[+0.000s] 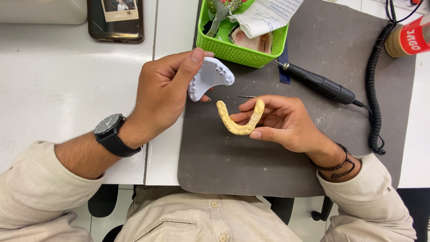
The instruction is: The person uses a rotary grinding tool to smooth the surface of a yellow denture base, then presses the denture against a white dental model to check its fit, repeating grinding and fit-checking. The person turns the denture over and works on different areas while holding it by hand on a bench mat.
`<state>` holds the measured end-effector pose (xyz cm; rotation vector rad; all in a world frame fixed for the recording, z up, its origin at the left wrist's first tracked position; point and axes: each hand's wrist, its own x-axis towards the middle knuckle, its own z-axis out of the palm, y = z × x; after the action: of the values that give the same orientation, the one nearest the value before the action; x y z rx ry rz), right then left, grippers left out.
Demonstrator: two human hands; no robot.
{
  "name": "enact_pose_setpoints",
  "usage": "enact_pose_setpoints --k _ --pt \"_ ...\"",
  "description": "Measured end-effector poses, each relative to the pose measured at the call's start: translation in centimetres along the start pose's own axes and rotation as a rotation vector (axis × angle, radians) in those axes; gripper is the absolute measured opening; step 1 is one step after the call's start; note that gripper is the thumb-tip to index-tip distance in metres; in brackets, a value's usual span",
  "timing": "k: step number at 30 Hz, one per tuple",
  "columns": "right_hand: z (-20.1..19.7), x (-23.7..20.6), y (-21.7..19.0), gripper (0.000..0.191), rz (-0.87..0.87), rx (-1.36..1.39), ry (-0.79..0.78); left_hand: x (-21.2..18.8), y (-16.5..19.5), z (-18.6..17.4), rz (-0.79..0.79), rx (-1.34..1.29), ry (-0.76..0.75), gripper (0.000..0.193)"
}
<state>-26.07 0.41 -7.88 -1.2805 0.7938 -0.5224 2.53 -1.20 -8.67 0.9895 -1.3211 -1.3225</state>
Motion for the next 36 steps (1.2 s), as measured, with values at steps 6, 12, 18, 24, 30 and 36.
enact_pose_setpoints --k 6,12,18,24,30,36 --pt "0.1 0.0 -0.3 0.049 0.003 -0.006 -0.011 -0.1 0.0 0.2 -0.025 0.005 -0.003 0.046" --pt "0.2 0.2 -0.4 0.048 -0.017 -0.041 -0.034 -0.2 0.1 0.1 -0.040 0.021 -0.023 0.045" --pt "0.4 0.3 -0.3 0.050 -0.007 -0.026 -0.035 -1.0 0.7 0.7 -0.044 0.061 -0.030 0.039" --pt "0.6 0.0 0.3 0.045 -0.014 -0.015 -0.017 -2.8 1.5 0.9 0.418 0.335 -0.149 0.045" --pt "0.8 -0.2 0.7 0.044 -0.015 0.047 0.000 -3.3 1.3 1.5 0.507 0.411 -0.185 0.050" --pt "1.1 0.0 0.7 0.047 -0.027 0.044 0.011 -3.6 1.0 1.7 0.581 0.446 -0.199 0.049"
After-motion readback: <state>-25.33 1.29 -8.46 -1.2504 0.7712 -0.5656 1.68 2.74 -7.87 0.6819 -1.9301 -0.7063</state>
